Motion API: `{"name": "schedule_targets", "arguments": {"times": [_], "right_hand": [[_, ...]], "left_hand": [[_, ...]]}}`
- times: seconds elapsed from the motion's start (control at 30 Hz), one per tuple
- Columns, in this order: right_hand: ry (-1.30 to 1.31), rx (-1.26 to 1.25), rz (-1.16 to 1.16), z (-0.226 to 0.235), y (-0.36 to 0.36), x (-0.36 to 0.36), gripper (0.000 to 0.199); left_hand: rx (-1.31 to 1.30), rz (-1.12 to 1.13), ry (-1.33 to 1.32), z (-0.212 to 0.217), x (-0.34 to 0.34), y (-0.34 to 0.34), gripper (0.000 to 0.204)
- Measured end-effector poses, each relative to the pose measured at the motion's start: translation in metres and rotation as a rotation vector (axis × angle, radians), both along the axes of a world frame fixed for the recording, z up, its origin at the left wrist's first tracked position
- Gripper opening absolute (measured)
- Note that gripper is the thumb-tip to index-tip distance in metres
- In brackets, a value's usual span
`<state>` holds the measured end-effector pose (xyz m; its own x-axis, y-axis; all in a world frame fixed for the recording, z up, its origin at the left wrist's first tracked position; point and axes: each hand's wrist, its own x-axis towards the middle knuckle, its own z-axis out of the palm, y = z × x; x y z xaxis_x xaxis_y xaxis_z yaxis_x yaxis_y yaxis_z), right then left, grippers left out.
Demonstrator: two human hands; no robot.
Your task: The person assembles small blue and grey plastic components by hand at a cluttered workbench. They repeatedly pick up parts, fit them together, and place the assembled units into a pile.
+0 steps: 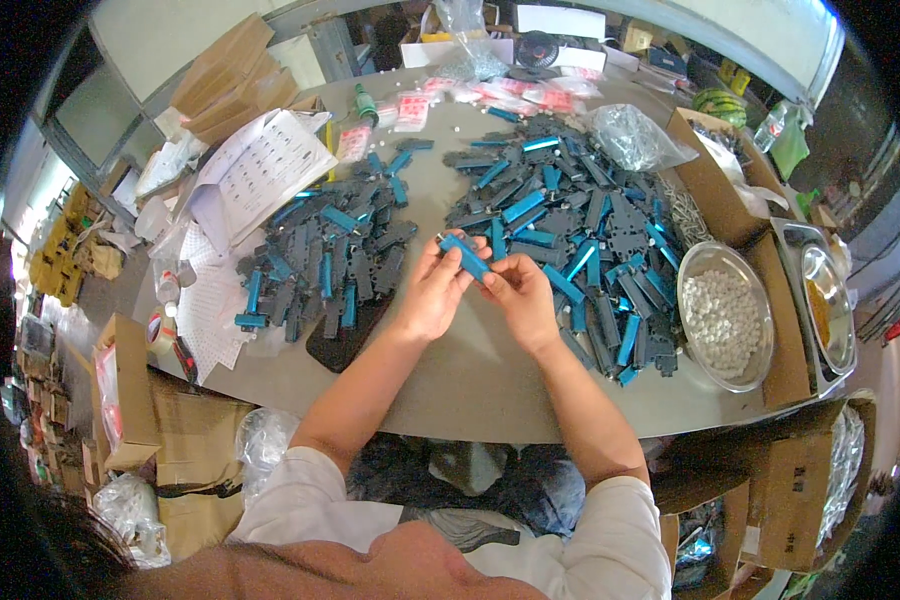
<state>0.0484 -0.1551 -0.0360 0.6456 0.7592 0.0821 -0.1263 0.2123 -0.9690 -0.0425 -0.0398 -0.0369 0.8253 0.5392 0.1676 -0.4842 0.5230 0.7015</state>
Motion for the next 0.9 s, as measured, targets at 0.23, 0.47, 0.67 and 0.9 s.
{"name": "schedule_targets", "arguments": {"times": [0.23,0.47,0.67,0.9], "right_hand": [[-0.506,-0.268,-0.063,0.003,0.000,-0.010,0.024],[-0.664,-0.324,-0.150,0.007,-0.004,-0.005,0.018],[-0.993,-0.439,-0.340,0.021,-0.018,0.022,0.015],[-1.085,-0.905,-0.633,0.021,-0.065,0.084,0.039]], "left_hand": [[0.040,0.016,-0.008,0.005,-0.003,0.002,0.031],[0.112,0.031,0.100,0.012,-0.003,-0.003,0.030],[0.615,0.428,0.339,0.012,-0.007,0.024,0.026],[1.355,1.297,0.777,0.018,-0.041,0.098,0.040]]}}
